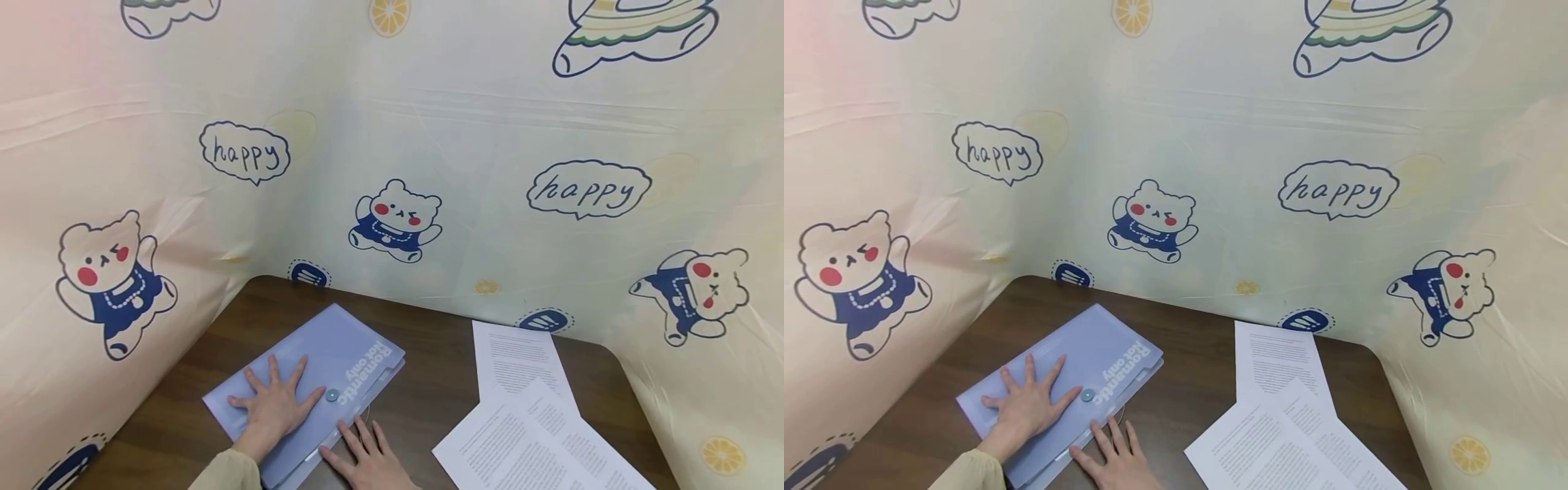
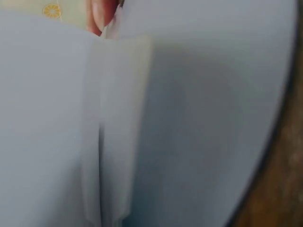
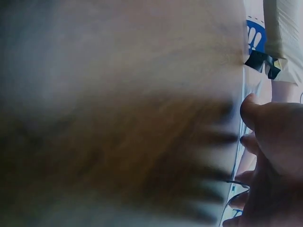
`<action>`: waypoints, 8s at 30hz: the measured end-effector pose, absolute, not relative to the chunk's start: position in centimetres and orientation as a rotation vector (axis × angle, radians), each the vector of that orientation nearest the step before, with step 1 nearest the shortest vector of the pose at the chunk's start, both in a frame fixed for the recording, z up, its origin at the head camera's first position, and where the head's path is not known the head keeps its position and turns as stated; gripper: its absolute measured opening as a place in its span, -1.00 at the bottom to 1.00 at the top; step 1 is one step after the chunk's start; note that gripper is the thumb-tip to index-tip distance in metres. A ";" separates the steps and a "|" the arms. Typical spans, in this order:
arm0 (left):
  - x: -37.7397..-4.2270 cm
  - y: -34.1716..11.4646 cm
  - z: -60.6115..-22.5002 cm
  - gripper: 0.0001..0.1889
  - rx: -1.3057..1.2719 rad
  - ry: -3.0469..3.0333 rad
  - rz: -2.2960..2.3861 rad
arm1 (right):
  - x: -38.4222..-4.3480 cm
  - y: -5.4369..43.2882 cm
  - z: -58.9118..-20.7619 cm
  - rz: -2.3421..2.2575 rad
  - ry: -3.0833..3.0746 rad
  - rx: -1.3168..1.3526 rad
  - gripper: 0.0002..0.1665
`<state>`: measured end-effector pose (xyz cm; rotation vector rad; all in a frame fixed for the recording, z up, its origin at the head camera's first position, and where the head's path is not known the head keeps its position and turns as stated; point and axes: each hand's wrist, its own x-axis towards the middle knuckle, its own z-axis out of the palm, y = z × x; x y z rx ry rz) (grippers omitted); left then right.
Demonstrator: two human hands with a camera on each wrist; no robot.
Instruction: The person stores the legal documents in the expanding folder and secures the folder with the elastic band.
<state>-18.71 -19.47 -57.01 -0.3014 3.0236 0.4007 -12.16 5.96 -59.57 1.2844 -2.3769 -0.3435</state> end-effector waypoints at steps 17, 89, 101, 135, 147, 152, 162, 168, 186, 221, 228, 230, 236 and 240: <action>-18.6 -19.3 -56.8 -0.02 -0.293 3.038 0.363 | -12.4 6.4 -58.5 -0.279 -2.593 1.388 -0.06; -25.9 -13.1 -55.2 -0.08 0.489 2.944 0.258 | -14.8 13.2 -56.8 0.430 -2.904 1.824 -0.14; -26.9 -11.1 -55.7 -0.13 0.679 2.923 0.243 | -15.6 14.1 -55.0 0.475 -2.990 1.881 -0.20; -25.9 -6.9 -56.6 -0.19 0.382 2.988 0.316 | -15.9 18.5 -53.1 0.535 -3.036 1.672 -0.43; -25.7 -5.6 -56.7 -0.20 0.325 3.038 0.341 | -14.0 19.1 -56.6 0.194 -2.899 1.485 -0.25; -25.8 -5.1 -56.8 -0.21 0.302 3.040 0.352 | -12.0 18.4 -57.4 -0.069 -2.849 1.290 -0.09; -25.5 -4.2 -56.5 -0.31 0.372 3.088 0.237 | -10.3 17.7 -58.7 -0.402 -2.559 1.110 -0.01; -24.8 -3.2 -55.7 -0.39 0.377 3.055 0.150 | -10.1 17.4 -58.5 -0.407 -2.613 1.104 0.05; -25.6 -2.7 -54.9 -0.35 0.353 2.899 0.327 | -10.2 17.3 -57.8 -0.406 -2.603 1.132 0.02; -26.7 -4.0 -52.5 -0.21 0.385 2.688 0.739 | -10.0 16.9 -56.6 -0.351 -2.824 1.121 0.05; -27.3 -5.1 -50.8 -0.16 0.454 2.577 0.857 | -10.0 16.8 -56.7 -0.320 -2.856 1.122 0.04; -27.4 -5.2 -50.7 -0.18 0.452 2.564 0.885 | -10.0 16.9 -57.0 -0.323 -2.832 1.123 0.04; -27.1 -5.7 -49.9 -0.17 0.387 2.536 0.984 | -9.9 17.3 -57.7 -0.335 -2.731 1.105 0.04; -26.8 -6.7 -48.9 -0.17 0.310 2.513 1.078 | -9.8 17.4 -57.8 -0.341 -2.691 1.094 0.04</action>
